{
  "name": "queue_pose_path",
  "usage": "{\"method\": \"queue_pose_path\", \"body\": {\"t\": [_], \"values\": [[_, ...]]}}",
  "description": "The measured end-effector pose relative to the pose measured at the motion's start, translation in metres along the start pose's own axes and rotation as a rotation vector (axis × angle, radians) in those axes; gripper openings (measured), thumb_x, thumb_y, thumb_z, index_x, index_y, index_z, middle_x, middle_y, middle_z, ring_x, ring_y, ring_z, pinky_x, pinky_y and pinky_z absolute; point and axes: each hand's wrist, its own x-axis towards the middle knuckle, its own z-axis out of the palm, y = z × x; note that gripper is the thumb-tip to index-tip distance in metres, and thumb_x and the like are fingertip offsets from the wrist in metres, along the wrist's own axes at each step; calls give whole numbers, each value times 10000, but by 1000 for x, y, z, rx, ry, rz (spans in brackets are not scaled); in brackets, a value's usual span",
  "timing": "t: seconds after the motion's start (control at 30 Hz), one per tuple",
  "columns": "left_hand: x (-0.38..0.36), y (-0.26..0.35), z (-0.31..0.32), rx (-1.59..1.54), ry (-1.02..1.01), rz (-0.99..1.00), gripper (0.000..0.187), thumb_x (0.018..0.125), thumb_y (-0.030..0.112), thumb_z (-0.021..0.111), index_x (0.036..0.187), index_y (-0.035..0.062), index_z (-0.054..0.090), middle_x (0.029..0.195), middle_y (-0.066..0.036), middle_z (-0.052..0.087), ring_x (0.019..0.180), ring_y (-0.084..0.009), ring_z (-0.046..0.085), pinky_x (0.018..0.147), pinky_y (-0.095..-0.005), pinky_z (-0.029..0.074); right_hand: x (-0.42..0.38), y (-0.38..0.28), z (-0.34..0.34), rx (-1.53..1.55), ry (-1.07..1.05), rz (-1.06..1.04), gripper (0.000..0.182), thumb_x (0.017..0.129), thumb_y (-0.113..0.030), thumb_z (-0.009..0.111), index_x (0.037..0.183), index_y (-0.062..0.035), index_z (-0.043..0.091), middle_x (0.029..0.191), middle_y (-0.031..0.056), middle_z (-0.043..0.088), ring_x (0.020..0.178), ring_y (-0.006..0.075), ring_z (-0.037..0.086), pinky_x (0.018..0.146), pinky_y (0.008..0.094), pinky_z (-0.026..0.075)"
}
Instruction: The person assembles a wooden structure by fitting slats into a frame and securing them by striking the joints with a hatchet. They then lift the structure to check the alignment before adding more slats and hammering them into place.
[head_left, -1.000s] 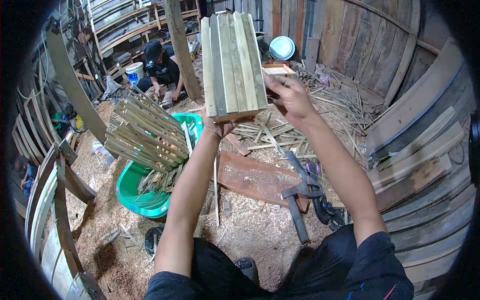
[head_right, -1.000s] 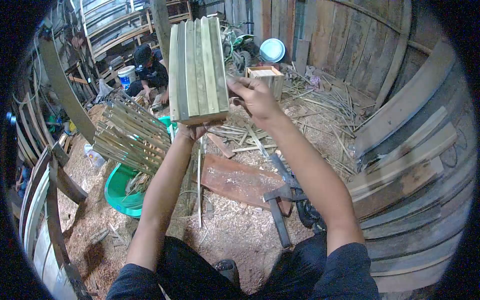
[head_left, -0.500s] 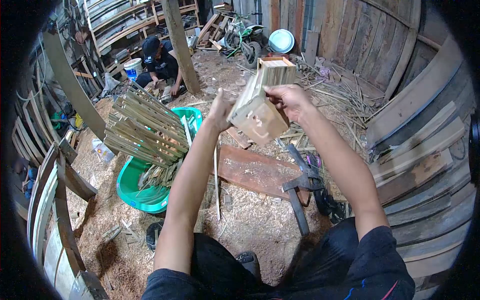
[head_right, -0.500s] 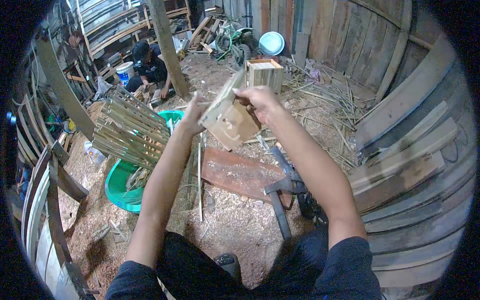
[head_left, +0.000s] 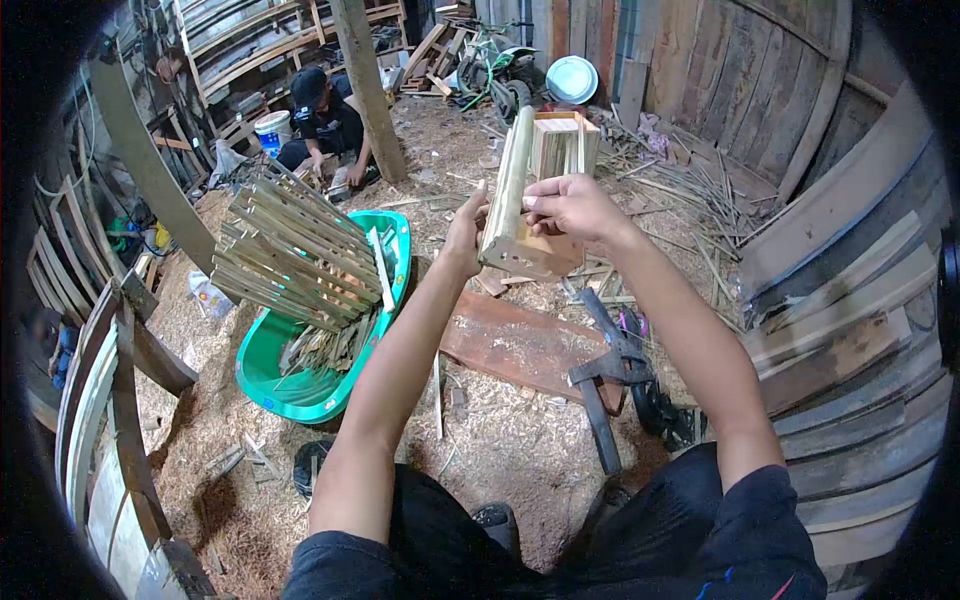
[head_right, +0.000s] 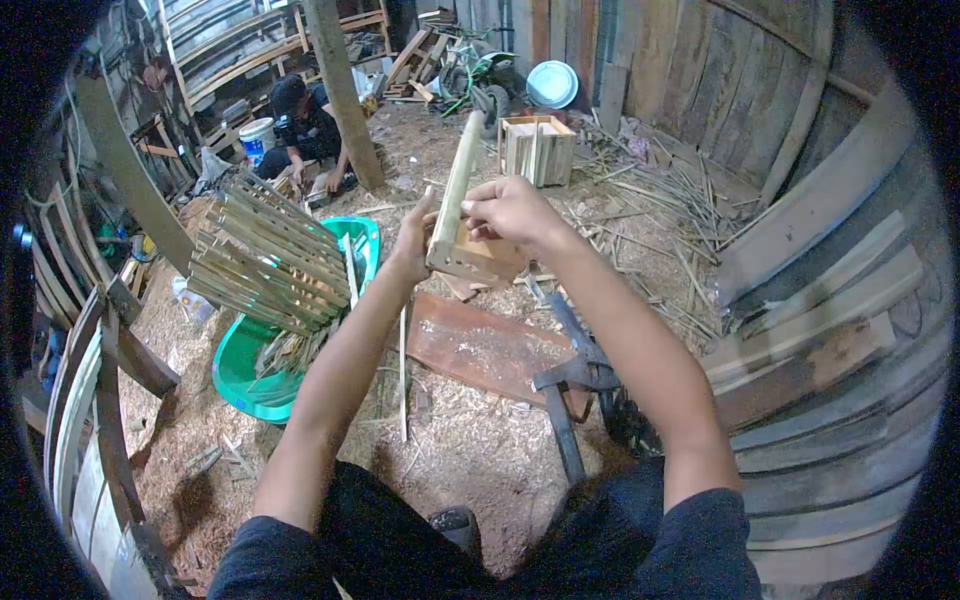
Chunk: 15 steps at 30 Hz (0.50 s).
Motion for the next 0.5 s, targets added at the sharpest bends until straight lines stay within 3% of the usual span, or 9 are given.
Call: {"method": "queue_pose_path", "body": {"t": [0.1, 0.13, 0.23, 0.27, 0.37, 0.4, 0.5], "values": [[2, -5, 8, -34, -18, 182, 643, 941, 574, 468, 1206, -1, 577, 1016, -160, 669, 884, -253, 683, 790, -424, 571, -5, -14, 13, -96, 21, -146, 209, 921, -68, 635, 1088, 59, 641, 888, 96, 681, 724, 123, 643, 641, 233, 547], [4, -5, 13, -75, -2, 226, 606, 934, 581, 473, 1156, 29, 586, 973, -147, 657, 872, -257, 681, 760, -452, 575, -16, -32, 18, -248, 108, -274, 239, 923, -114, 645, 1089, 59, 640, 925, 116, 689, 788, 155, 656, 708, 274, 552], [1, 4, 17, -69, 165, 219, 543, 940, 579, 463, 1095, 75, 593, 913, -116, 638, 866, -246, 679, 727, -449, 580, -17, -46, 8, -514, 607, -761, 243, 930, -181, 633, 1056, 27, 653, 906, 108, 681, 849, 177, 666, 732, 328, 535], [1, 7, 16, -138, 119, 207, 500, 946, 574, 470, 1083, 105, 576, 884, -78, 602, 845, -235, 674, 713, -426, 582, -18, -47, -1, -488, 623, -726, 407, 896, -299, 681, 1128, 27, 605, 980, 153, 652, 972, 220, 638, 849, 365, 511], [19, 4, -6, -155, -15, 301, 490, 944, 572, 491, 1089, 112, 573, 865, -46, 581, 797, -222, 658, 701, -423, 577, 0, -17, -10, -395, 703, -589, 628, 850, -402, 722, 1218, 63, 513, 1087, 197, 604, 1079, 264, 591, 936, 375, 469], [15, 5, 0, -167, 15, 293, 466, 945, 563, 505, 1062, 119, 579, 828, -25, 560, 741, -207, 633, 680, -412, 573, 0, -16, -10, -355, 558, -477, 816, 813, -476, 741, 1290, 104, 419, 1176, 237, 559, 1149, 300, 546, 993, 382, 426], [3, 8, 9, -97, 22, 358, 446, 952, 539, 515, 1052, 114, 603, 796, -17, 559, 747, -186, 632, 677, -391, 575, -8, -10, -8, -249, 411, 15, 710, 869, -470, 681, 1301, 61, 492, 1220, 221, 569, 1186, 256, 527, 1037, 384, 383]]}}
